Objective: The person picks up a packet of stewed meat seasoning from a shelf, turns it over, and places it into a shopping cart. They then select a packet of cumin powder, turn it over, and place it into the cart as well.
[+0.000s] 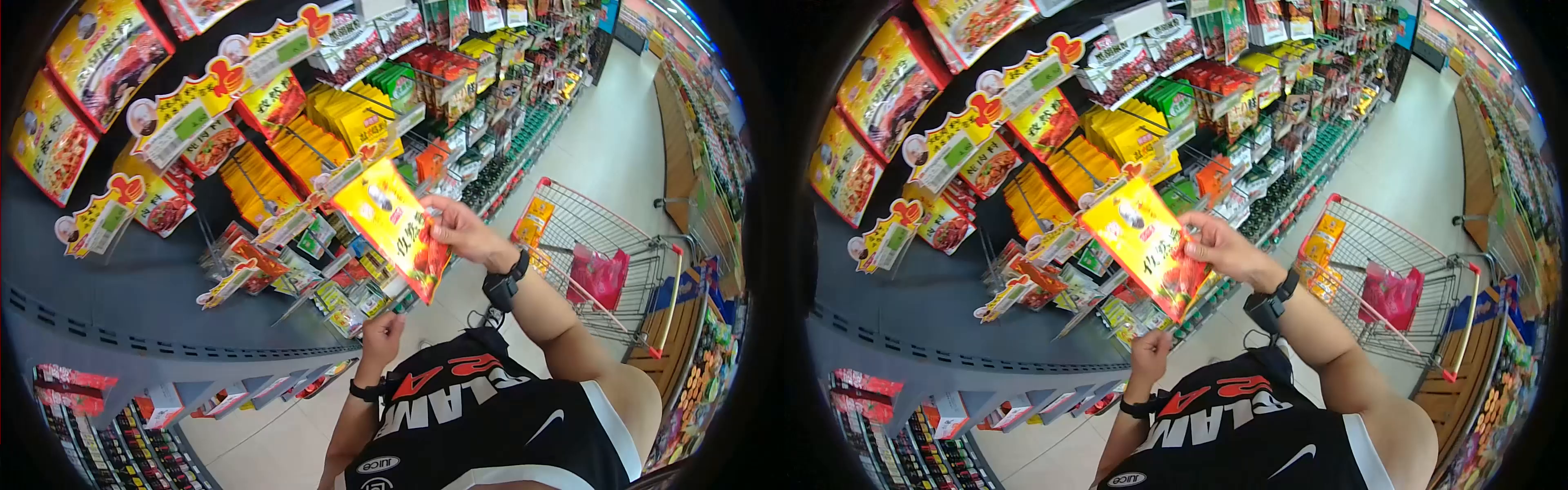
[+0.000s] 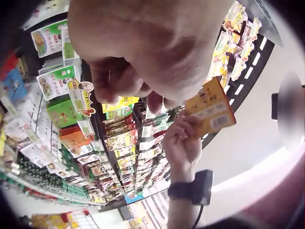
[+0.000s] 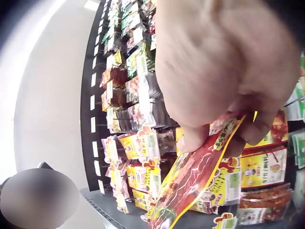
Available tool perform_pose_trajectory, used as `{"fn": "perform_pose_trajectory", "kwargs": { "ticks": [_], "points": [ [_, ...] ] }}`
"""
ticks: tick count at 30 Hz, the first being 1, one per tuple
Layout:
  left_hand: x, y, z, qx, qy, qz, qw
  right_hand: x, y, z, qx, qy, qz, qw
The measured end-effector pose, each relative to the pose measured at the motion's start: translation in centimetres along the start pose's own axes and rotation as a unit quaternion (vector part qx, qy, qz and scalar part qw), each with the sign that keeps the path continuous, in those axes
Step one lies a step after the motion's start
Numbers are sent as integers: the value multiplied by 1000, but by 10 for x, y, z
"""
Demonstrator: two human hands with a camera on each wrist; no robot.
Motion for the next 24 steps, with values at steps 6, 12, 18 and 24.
{"fn": "perform_pose_trajectory", "kwargs": {
  "ticks": [6,12,18,24],
  "points": [
    [13,-2,-4,-191,40,-25,980,-43,54,-12,46,28,96,994],
    [12,-14,10,-61,-116,68,989,-45,73,11,-199,-14,146,969],
    [28,15,18,-293,-98,10,951,-43,93,21,-234,0,69,970],
    [29,29,14,-333,-15,-20,943,-66,114,-11,-343,-15,117,932]
  ]
}}
Point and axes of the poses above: each hand's wrist, its own x-axis towards the middle knuckle, its own z-axis out of the palm, y = z × x, the point moved 2 cm from there along x, towards the middle knuckle, and after that the axes turned 9 degrees about x, right-handed, at the moved point
